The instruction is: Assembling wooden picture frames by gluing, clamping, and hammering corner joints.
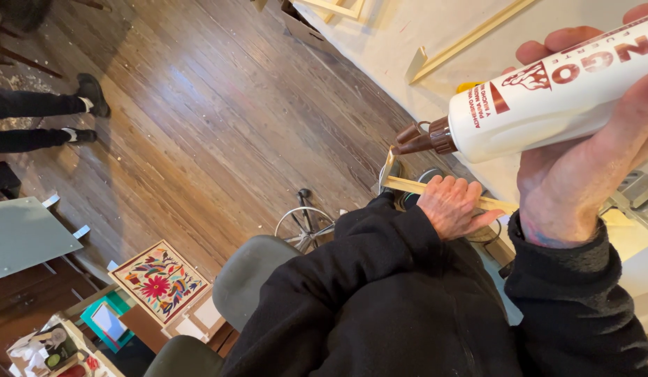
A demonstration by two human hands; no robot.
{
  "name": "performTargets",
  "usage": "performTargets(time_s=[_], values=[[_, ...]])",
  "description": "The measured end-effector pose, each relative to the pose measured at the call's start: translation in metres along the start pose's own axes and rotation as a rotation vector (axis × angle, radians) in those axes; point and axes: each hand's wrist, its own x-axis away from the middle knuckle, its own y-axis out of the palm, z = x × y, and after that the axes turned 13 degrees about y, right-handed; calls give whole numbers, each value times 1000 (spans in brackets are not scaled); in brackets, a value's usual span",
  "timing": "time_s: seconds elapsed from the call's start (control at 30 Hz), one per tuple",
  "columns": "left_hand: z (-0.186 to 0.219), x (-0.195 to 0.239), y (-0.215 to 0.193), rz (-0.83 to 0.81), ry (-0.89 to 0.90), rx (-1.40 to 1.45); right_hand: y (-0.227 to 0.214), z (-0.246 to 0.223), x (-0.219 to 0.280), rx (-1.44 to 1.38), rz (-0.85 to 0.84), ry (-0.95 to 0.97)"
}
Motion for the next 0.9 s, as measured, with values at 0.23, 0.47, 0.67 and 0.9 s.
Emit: performTargets(time_s=[0.23,0.47,0.67,0.9], values=[[-4,-2,-5,33,22,-8,-8,5,-16,23,-13,-55],[-46,-3,-59,3,28,164,-156,30,-88,-523,156,46],[-78,13,-114,-55,-77,115,-189,-7,-155,151,96,149],[-92,15,-145,-88,-126,39,-177,130,-278,2031,-146,-299]])
